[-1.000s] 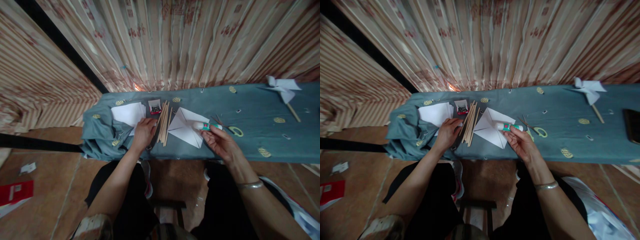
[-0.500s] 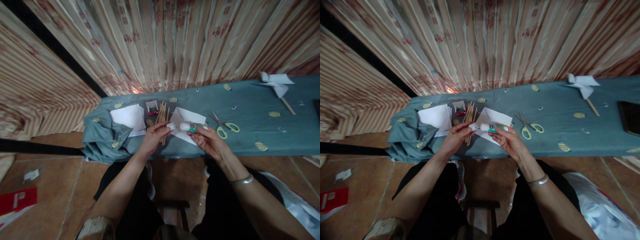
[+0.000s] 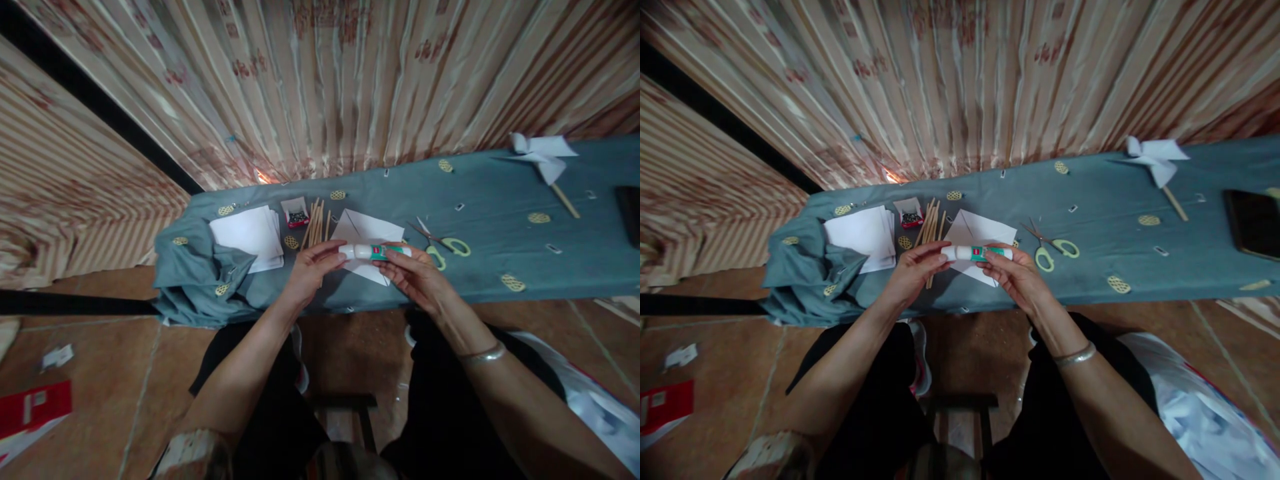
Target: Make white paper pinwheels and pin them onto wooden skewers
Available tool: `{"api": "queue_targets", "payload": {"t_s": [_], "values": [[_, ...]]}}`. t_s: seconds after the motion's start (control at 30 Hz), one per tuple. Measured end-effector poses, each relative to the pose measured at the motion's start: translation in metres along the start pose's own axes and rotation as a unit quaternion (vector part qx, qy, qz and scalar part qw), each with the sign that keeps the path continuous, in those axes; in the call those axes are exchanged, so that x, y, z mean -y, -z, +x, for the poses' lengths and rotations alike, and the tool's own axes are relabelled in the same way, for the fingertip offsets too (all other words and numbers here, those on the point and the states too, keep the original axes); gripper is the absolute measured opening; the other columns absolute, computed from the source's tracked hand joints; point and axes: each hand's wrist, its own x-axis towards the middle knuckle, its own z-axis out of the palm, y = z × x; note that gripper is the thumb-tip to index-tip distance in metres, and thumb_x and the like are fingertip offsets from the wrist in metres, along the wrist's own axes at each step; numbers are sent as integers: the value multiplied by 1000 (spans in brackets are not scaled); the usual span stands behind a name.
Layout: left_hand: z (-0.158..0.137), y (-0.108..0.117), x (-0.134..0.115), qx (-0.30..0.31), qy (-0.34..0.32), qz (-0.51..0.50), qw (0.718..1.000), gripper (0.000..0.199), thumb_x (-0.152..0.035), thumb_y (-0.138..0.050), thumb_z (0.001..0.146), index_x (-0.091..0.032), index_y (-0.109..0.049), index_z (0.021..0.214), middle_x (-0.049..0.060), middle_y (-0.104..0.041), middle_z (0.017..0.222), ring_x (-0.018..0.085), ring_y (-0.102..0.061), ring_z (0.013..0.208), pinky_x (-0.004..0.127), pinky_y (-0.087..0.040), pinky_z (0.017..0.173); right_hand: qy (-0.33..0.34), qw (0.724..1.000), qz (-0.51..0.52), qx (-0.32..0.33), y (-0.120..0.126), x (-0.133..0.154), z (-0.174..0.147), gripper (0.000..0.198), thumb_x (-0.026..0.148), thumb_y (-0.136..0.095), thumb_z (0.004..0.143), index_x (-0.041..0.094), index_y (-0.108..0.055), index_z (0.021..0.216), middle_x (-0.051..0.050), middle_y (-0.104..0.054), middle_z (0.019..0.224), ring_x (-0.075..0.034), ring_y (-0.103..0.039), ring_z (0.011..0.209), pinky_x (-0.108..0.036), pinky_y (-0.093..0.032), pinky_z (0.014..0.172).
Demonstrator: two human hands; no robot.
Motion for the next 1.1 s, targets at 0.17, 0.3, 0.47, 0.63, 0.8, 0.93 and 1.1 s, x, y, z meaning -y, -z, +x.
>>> {"api": "queue_targets", "payload": {"t_s": [0.17,0.3,0.47,0.63,0.8,0.93,1.1], "values": [[1,3,3,10,-13,40,999,42,-38,-87,61,-19,-77,98,5,-76,95,15,-69,80,31,-55,82,19,999,-26,-2,2,-2,-1,33,27,-93,54,20,-75,80,0,-77,75,-11,-73,64,-14,-58,60],[1,4,3,9,-33,77,996,42,-38,-86,62,-19,-77,98,5,-76,93,15,-67,81,30,-54,82,29,999,-40,-5,3,-3,0,32,27,-93,55,20,-74,80,0,-77,75,-11,-72,62,-14,-58,58],[1,6,2,6,-44,97,994,40,-38,-86,61,-19,-78,96,4,-76,91,14,-66,78,29,-53,81,27,998,-50,-17,1,-1,0,36,29,-95,48,20,-75,76,1,-76,70,-10,-70,58,-13,-57,53],[1,7,3,9,-46,97,994,40,-38,-86,60,-18,-78,94,4,-75,90,13,-65,76,29,-53,80,19,998,-53,-23,0,-1,0,38,30,-96,46,20,-75,76,1,-75,69,-10,-70,58,-12,-56,53],[1,7,4,13,-43,99,994,40,-38,-86,60,-18,-78,94,2,-73,84,11,-64,71,27,-52,75,27,998,-54,-14,1,-2,1,34,26,-94,51,19,-75,78,0,-75,71,-11,-71,59,-13,-57,54],[2,7,4,16,-44,94,995,40,-38,-86,61,-18,-78,94,2,-73,83,11,-63,69,26,-51,73,33,998,-54,-13,2,-3,1,35,28,-95,51,20,-75,78,0,-75,69,-10,-71,59,-12,-56,52],[2,7,6,15,-42,95,994,42,-40,-86,60,-18,-78,94,3,-73,84,12,-64,71,27,-52,74,32,998,-61,-9,3,-4,1,37,29,-95,51,19,-74,80,0,-75,70,-11,-71,60,-12,-56,53]]}}
